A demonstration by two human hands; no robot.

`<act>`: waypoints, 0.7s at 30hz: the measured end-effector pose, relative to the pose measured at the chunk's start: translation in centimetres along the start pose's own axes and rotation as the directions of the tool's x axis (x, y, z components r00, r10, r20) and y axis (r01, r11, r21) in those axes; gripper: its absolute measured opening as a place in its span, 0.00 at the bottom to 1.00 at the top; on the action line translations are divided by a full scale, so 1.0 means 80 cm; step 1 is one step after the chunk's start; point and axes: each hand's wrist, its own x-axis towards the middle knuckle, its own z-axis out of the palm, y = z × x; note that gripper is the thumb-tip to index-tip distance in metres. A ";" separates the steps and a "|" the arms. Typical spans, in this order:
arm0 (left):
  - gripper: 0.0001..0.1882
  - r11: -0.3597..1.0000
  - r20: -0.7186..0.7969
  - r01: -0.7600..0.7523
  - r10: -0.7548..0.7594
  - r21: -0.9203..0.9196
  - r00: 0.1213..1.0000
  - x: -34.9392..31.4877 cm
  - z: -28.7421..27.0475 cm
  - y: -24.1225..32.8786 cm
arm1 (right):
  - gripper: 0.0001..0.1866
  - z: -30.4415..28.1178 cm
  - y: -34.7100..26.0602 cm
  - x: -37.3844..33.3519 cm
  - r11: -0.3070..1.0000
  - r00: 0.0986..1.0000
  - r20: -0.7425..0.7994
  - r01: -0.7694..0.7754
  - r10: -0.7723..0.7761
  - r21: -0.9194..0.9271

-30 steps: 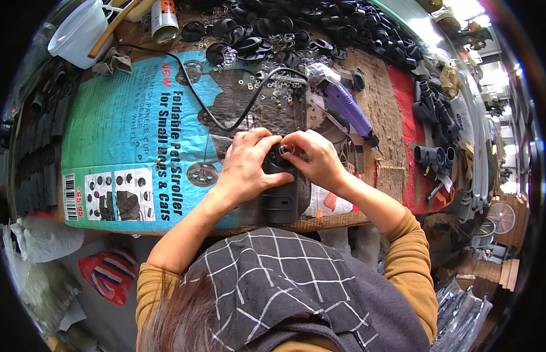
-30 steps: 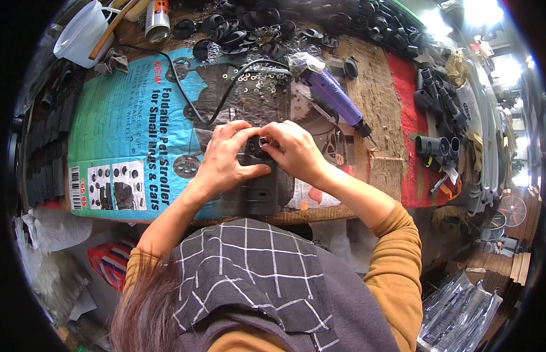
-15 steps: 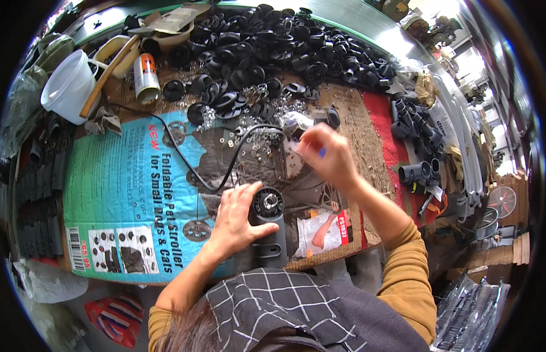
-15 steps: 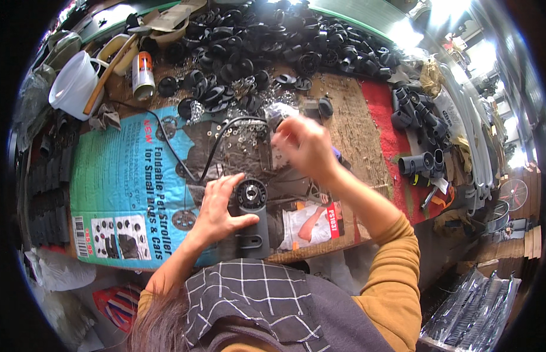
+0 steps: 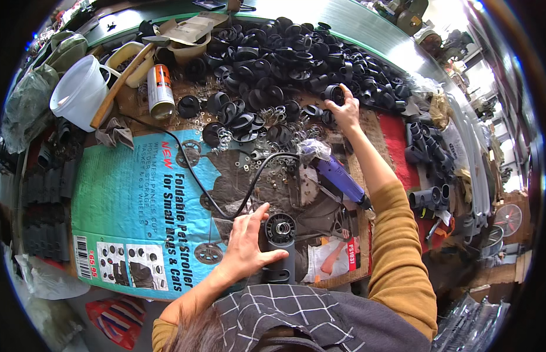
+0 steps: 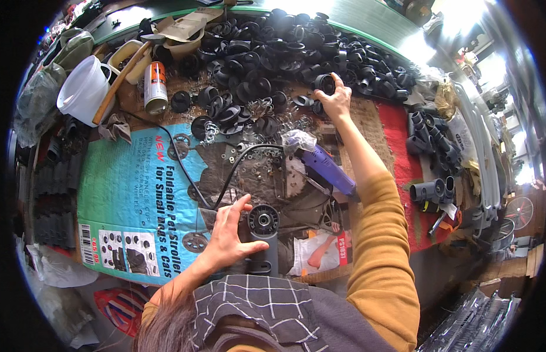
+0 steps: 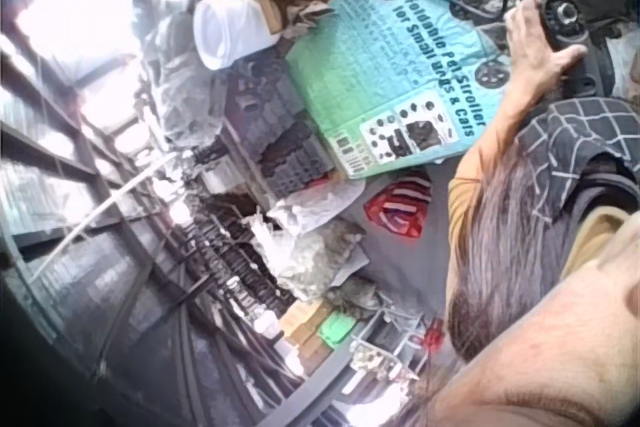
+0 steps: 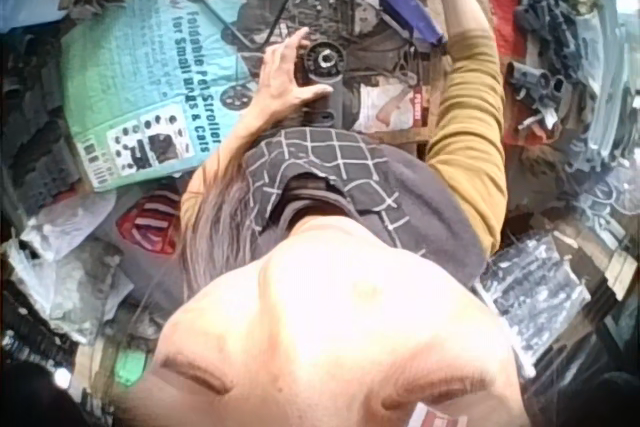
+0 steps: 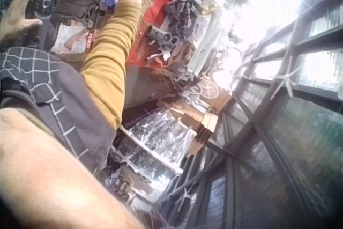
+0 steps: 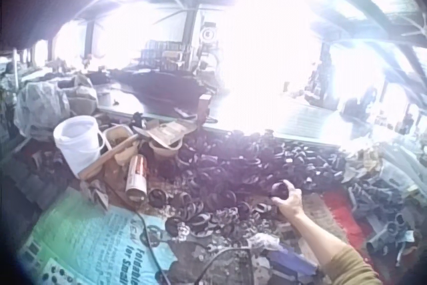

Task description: The person repeatedly places small metal rings into a black cylindrical component and uses a purple heat gun to apply heat. The person handles the component and rings one at a time, repeatedly heating and seating the rings throughout the clip.

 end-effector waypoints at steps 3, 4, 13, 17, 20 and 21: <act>0.48 1.000 -0.051 -0.018 0.018 -0.009 0.999 -0.002 -0.008 0.011 | 0.39 -0.050 -0.035 -0.076 0.623 0.974 0.068 0.085 -0.218 0.778; 0.44 0.996 -0.109 -0.045 0.036 -0.078 0.993 -0.002 -0.010 0.018 | 0.38 -0.071 -0.047 -0.107 0.574 0.941 0.124 0.085 -0.315 0.814; 0.19 0.454 0.071 0.117 -0.117 -0.883 0.991 0.019 0.001 0.070 | 0.44 -0.136 -0.139 -0.312 0.542 0.750 0.267 0.142 -0.605 0.828; 0.13 0.649 -0.037 0.034 -0.096 -0.760 0.995 0.005 -0.001 0.073 | 0.30 -0.166 -0.149 -0.316 0.654 0.726 0.327 0.218 -0.605 0.725; 0.14 0.733 -0.075 0.011 -0.085 -0.680 0.994 0.000 0.003 0.074 | 0.26 -0.177 -0.148 -0.322 0.704 0.642 0.333 0.493 -0.691 0.512; 0.15 0.752 -0.083 -0.009 -0.061 -0.659 0.995 -0.001 0.004 0.073 | 0.25 -0.178 -0.144 -0.326 0.708 0.647 0.323 0.514 -0.691 0.485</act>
